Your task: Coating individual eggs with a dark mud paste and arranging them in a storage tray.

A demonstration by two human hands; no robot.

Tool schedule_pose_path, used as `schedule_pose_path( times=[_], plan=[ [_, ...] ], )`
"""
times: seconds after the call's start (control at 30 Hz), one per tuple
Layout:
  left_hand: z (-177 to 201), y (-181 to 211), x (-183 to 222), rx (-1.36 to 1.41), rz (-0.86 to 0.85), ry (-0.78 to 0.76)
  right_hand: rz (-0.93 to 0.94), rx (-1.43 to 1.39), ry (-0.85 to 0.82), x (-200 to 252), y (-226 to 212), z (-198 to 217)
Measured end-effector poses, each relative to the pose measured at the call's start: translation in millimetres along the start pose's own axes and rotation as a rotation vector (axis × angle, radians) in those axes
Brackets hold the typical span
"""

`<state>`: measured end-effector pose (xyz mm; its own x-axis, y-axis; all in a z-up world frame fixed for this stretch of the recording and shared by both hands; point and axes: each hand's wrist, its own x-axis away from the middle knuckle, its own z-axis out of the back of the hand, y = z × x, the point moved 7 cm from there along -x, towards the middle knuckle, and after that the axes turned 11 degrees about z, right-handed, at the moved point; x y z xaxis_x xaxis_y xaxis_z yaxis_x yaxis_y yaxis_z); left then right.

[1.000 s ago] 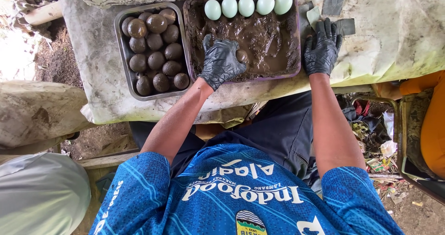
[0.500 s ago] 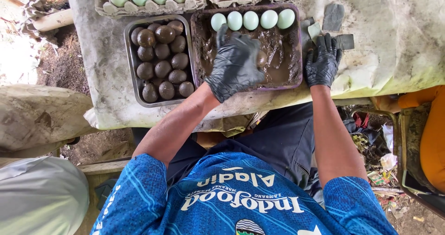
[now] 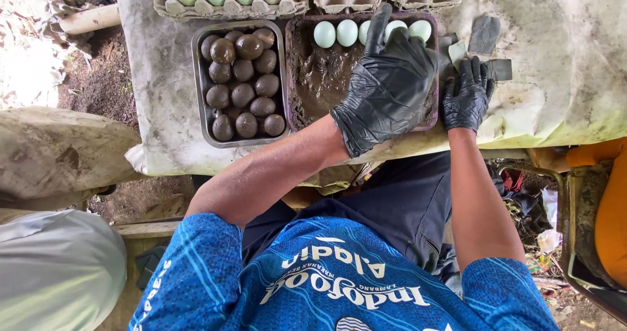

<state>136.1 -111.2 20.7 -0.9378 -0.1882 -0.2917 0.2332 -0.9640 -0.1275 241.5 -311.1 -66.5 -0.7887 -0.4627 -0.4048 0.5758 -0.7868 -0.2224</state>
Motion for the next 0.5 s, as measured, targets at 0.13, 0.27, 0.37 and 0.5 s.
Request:
schedule_pose_path(
  times=[0.13,0.27,0.37,0.5],
  plan=[
    [5.7,-23.0,8.4,0.225,0.033,-0.071,0.002,-0.002,0.012,0.2,-0.6,3.2],
    [11.4,-64.5,28.4,0.452,0.076,-0.142,0.02,0.006,0.02,0.7,0.2,2.4],
    [13.4,-89.9,39.7,0.6,0.113,-0.192,0.027,-0.013,0.021,0.6,5.5,-3.2],
    [35.8,-136.6,78.6,0.391,0.398,-0.225,0.035,0.006,0.001,1.2,6.7,-5.0]
  ],
)
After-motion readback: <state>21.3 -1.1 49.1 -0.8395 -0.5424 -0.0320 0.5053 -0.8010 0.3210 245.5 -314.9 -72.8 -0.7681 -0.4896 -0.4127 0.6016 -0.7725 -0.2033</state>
